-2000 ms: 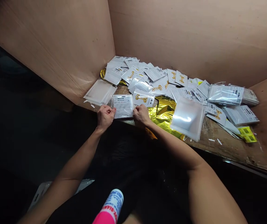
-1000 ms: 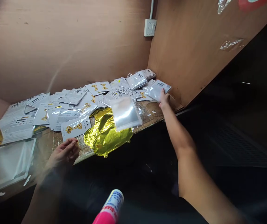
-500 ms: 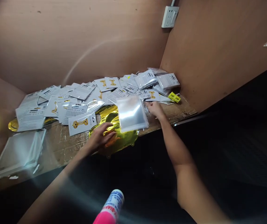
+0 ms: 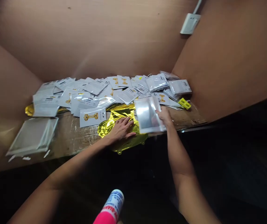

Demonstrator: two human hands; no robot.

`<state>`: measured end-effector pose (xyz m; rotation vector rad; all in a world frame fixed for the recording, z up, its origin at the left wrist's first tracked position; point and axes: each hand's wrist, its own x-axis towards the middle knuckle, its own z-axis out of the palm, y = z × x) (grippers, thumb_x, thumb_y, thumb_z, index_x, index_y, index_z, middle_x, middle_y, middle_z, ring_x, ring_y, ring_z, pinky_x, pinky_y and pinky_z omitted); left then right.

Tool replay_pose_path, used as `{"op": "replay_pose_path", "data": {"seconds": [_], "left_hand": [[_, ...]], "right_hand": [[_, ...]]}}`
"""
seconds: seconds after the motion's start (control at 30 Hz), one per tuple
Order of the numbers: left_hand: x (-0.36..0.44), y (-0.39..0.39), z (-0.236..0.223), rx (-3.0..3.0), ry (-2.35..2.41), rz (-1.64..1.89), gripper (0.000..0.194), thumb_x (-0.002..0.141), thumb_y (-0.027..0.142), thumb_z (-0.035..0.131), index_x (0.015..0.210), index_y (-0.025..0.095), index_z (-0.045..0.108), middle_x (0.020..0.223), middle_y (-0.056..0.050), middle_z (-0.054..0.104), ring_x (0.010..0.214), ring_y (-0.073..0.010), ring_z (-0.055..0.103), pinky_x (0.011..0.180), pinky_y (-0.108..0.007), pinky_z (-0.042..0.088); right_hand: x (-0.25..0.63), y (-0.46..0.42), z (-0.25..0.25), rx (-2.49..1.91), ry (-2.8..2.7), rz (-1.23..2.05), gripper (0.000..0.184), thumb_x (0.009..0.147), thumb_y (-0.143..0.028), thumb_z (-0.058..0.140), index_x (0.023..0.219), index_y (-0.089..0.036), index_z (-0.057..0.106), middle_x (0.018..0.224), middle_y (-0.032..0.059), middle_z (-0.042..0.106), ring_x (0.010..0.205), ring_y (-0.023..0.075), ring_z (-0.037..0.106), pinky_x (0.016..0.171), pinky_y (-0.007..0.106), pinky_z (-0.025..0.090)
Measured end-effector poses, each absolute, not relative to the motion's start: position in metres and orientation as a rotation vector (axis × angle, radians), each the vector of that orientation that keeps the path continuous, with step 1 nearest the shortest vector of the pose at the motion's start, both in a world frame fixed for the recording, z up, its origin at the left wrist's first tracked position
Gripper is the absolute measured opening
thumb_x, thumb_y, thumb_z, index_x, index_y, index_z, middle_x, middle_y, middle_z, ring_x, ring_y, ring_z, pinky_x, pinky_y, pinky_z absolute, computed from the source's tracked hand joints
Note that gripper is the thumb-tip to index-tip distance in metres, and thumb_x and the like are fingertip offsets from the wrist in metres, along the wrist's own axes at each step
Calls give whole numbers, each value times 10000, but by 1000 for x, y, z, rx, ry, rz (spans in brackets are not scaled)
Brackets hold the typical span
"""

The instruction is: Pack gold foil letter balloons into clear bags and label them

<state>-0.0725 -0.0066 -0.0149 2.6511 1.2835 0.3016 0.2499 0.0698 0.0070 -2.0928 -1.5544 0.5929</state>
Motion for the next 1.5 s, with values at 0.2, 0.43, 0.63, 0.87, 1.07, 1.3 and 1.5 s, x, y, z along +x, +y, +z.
{"op": "replay_pose_path", "data": {"seconds": [0.2,0.43,0.63,0.87,1.07,1.3,1.5], "left_hand": [[-62,14,-14,2533,1378,560,555,1063,583,583,1403,159,700,1691,-217,504,1536,-402,491,1231,-562,431],[-201,92,29,1839,1522,1310,219,960,347,682,844,186,775,794,-50,765,752,-203,676,777,-351,521],[-322,113,32,1759,1600,1187,183,824,355,817,843,190,740,882,-58,739,897,-223,680,860,-347,545],[-276,77,15,2315,1427,58,1194,624,516,1009,1661,324,448,1825,-162,281,1674,-478,190,1318,-637,220],[-279,75,19,2306,1664,134,1228,686,503,987,1709,280,346,1764,-230,342,1615,-514,256,1262,-682,263],[-311,97,18,1800,1831,845,721,647,286,978,1294,144,695,1351,-215,674,1324,-448,615,1143,-541,484],[-337,110,25,750,1006,1507,318,912,397,810,1123,171,731,1015,-118,824,1116,-324,770,1061,-497,605]], "right_hand": [[257,78,26,-2274,-1667,293,316,1015,-425,694,1138,-134,709,1132,265,748,1009,342,673,872,441,435],[239,51,32,-2265,-1748,47,406,1054,-383,644,1312,-73,693,1334,322,686,1276,416,628,1058,520,471],[116,51,55,-1548,-2145,368,285,1070,-388,587,1105,-186,785,1048,130,802,902,275,729,864,408,553],[-31,99,46,-1437,-2633,112,327,1116,-359,511,1128,-160,771,1202,194,766,1169,345,674,1028,464,467],[-58,187,46,-1934,-2138,538,516,882,-519,850,1134,-95,699,1187,236,749,1179,388,670,1052,496,471],[-23,220,74,-1661,-1782,966,129,941,-251,653,883,-218,543,797,21,634,746,184,615,747,333,542],[1,176,72,-1069,-1242,1297,331,716,-264,800,968,-227,590,881,11,719,779,187,672,776,369,600]]}}
